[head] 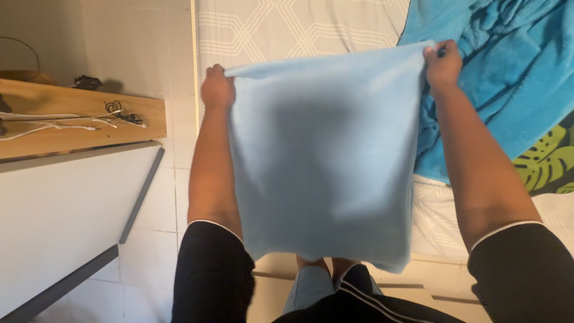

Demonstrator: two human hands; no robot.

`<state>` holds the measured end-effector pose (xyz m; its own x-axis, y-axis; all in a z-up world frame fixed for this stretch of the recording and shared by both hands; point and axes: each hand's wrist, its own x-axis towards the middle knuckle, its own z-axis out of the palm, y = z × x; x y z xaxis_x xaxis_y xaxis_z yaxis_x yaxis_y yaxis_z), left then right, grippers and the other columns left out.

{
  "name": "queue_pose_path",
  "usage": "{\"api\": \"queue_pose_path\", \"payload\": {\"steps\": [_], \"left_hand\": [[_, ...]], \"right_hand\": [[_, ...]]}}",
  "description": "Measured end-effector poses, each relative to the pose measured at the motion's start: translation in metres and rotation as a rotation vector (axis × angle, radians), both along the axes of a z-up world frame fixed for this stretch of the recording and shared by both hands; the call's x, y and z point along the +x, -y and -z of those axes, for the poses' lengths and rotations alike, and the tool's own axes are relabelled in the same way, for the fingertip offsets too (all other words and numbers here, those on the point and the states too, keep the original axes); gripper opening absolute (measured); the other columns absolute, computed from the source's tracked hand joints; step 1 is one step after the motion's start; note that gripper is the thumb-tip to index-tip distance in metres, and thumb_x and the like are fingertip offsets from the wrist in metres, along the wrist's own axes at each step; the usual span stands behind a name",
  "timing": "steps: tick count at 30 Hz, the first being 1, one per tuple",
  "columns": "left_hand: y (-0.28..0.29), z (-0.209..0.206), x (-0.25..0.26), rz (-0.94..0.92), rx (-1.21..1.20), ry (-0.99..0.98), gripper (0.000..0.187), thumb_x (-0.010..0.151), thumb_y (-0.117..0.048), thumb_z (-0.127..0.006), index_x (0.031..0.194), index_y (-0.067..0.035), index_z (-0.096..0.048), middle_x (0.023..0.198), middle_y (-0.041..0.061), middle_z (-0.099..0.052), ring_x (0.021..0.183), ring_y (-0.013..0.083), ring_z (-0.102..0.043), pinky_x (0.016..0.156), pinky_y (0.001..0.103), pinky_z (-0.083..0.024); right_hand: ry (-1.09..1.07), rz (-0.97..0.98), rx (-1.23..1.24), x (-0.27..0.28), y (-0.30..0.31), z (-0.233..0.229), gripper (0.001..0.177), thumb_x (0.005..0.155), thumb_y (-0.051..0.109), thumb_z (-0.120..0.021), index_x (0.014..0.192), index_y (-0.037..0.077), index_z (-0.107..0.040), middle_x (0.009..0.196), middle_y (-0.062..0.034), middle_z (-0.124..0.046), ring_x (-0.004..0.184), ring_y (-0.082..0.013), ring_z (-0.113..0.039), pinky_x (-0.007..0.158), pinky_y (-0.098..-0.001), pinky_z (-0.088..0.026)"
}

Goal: The person folds a light blue blanket by hand on a bed, repeatedly aligning edges and smoothing the fabric until it forms a rectangular shape.

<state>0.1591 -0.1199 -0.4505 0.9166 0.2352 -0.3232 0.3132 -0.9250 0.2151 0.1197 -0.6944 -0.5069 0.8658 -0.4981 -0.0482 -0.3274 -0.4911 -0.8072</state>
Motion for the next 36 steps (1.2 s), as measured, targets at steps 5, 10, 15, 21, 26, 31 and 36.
{"api": "queue_pose_path", "payload": {"steps": [5,10,15,21,26,31,36], "left_hand": [[0.001,-0.003,-0.089,0.026,-0.294,0.586,0.052,0.104,-0.017,-0.06,0.151,-0.001,-0.045,0.157,0.029,-0.037,0.146,0.0463,-0.037,0.119,0.047,-0.035],[0.008,-0.022,-0.238,-0.412,-0.436,0.084,0.062,0.096,-0.041,-0.065,0.139,0.0,-0.05,0.134,0.021,-0.057,0.119,0.036,-0.059,0.103,0.042,-0.046],[-0.001,0.003,-0.283,-0.298,-0.38,0.019,0.063,0.101,-0.044,-0.062,0.142,0.002,-0.052,0.121,0.023,-0.068,0.113,0.0365,-0.064,0.098,0.042,-0.049],[-0.023,-0.031,-0.31,-0.539,-0.809,-0.039,0.063,0.092,-0.044,-0.07,0.132,0.003,-0.061,0.126,0.02,-0.071,0.118,0.0302,-0.067,0.1,0.039,-0.05],[-0.032,-0.049,-0.301,-0.463,-0.914,-0.376,0.069,0.084,-0.041,-0.075,0.137,0.001,-0.06,0.13,0.018,-0.069,0.118,0.0293,-0.066,0.101,0.039,-0.051],[-0.035,-0.068,-0.256,-0.321,-0.924,-0.43,0.068,0.082,-0.033,-0.082,0.135,0.004,-0.061,0.129,0.018,-0.07,0.118,0.0288,-0.066,0.101,0.039,-0.05],[-0.067,-0.15,-0.224,-0.478,-1.107,-0.277,0.059,0.082,-0.025,-0.081,0.129,0.005,-0.062,0.119,0.018,-0.073,0.107,0.0296,-0.072,0.09,0.042,-0.059]], "right_hand": [[0.239,-0.281,-0.308,-0.112,-0.035,-0.02,0.062,0.102,0.029,-0.083,0.135,-0.007,-0.046,0.126,-0.0282,-0.055,0.118,-0.0401,-0.055,0.103,-0.0448,-0.045],[-0.237,-0.188,-0.065,-0.167,-0.064,-0.049,0.046,0.101,0.032,-0.074,0.131,0.0,-0.061,0.112,-0.0231,-0.07,0.105,-0.0374,-0.067,0.094,-0.0453,-0.05],[-0.195,-0.108,-0.147,-0.165,-0.054,-0.039,0.041,0.107,0.027,-0.072,0.128,-0.004,-0.055,0.116,-0.0243,-0.068,0.109,-0.0392,-0.064,0.097,-0.0458,-0.05],[-0.18,0.048,-0.053,-0.35,-0.079,-0.04,0.056,0.099,0.037,-0.078,0.126,-0.004,-0.052,0.116,-0.0153,-0.055,0.11,-0.0277,-0.053,0.102,-0.0397,-0.044],[-0.384,0.234,0.537,-0.34,-0.056,-0.036,0.065,0.085,0.037,-0.08,0.129,0.001,-0.048,0.116,-0.0123,-0.057,0.108,-0.0244,-0.062,0.097,-0.042,-0.052],[-0.572,-0.085,1.004,-0.299,-0.064,-0.098,0.065,0.087,0.032,-0.072,0.143,0.005,-0.05,0.136,-0.0084,-0.063,0.12,-0.0209,-0.064,0.1,-0.0388,-0.051],[-0.338,-0.095,0.963,-0.259,-0.033,-0.208,0.062,0.093,0.031,-0.068,0.144,0.002,-0.052,0.135,-0.0128,-0.065,0.122,-0.0276,-0.064,0.106,-0.044,-0.05]]}}
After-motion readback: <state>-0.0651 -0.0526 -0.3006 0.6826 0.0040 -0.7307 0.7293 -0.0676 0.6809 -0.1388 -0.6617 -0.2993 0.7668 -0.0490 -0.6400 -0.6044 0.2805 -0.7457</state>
